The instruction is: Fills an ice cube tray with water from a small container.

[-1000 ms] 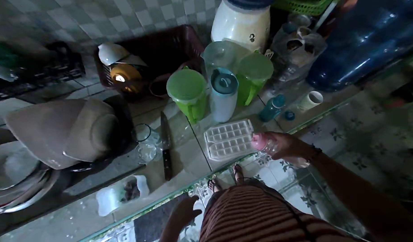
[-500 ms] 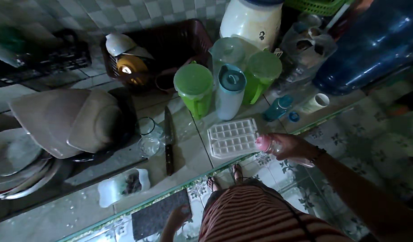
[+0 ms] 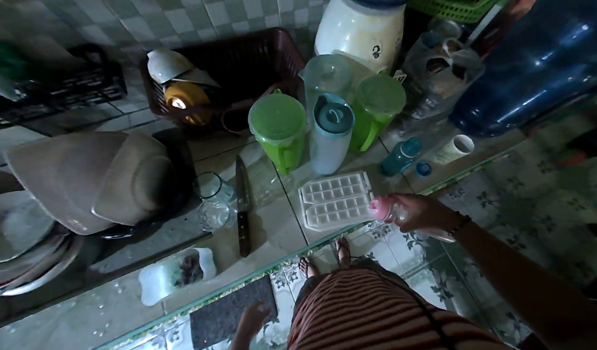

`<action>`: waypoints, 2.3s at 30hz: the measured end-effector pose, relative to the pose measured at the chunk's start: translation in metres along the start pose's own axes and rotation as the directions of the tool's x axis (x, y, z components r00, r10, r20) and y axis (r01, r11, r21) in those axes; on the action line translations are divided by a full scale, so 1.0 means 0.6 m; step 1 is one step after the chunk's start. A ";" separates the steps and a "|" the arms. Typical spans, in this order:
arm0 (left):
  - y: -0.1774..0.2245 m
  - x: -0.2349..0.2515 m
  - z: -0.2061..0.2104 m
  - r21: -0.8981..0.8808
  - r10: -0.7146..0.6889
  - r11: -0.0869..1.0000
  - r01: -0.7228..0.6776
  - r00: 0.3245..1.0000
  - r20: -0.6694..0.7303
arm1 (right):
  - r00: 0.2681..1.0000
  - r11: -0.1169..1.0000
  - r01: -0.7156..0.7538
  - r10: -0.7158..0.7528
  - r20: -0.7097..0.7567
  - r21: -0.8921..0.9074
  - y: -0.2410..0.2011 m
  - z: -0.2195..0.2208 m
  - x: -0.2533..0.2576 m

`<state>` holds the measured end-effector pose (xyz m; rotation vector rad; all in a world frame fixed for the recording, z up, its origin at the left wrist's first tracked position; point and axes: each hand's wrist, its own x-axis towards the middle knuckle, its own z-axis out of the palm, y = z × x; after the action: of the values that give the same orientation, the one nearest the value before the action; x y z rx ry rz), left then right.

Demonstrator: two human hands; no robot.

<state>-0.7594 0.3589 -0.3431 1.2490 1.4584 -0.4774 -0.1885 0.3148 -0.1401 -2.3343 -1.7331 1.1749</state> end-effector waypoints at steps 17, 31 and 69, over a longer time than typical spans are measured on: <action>-0.001 0.007 0.009 -0.062 -0.019 0.998 0.018 1.000 -0.009 | 1.000 0.999 0.008 -0.009 -0.003 -0.044 -0.015 -0.006 0.009; -0.009 0.001 0.009 -0.072 -0.032 0.997 0.031 0.999 -0.007 | 1.000 0.996 -0.001 0.002 0.013 -0.088 -0.040 -0.004 0.010; -0.015 0.007 -0.001 -0.083 -0.031 0.996 0.030 0.999 -0.012 | 0.999 0.987 -0.018 0.023 0.029 -0.161 -0.088 0.004 0.011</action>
<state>-0.7670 0.3581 -0.3496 1.1674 1.4961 -0.4253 -0.2329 0.3396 -0.1233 -2.4408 -1.8856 1.1186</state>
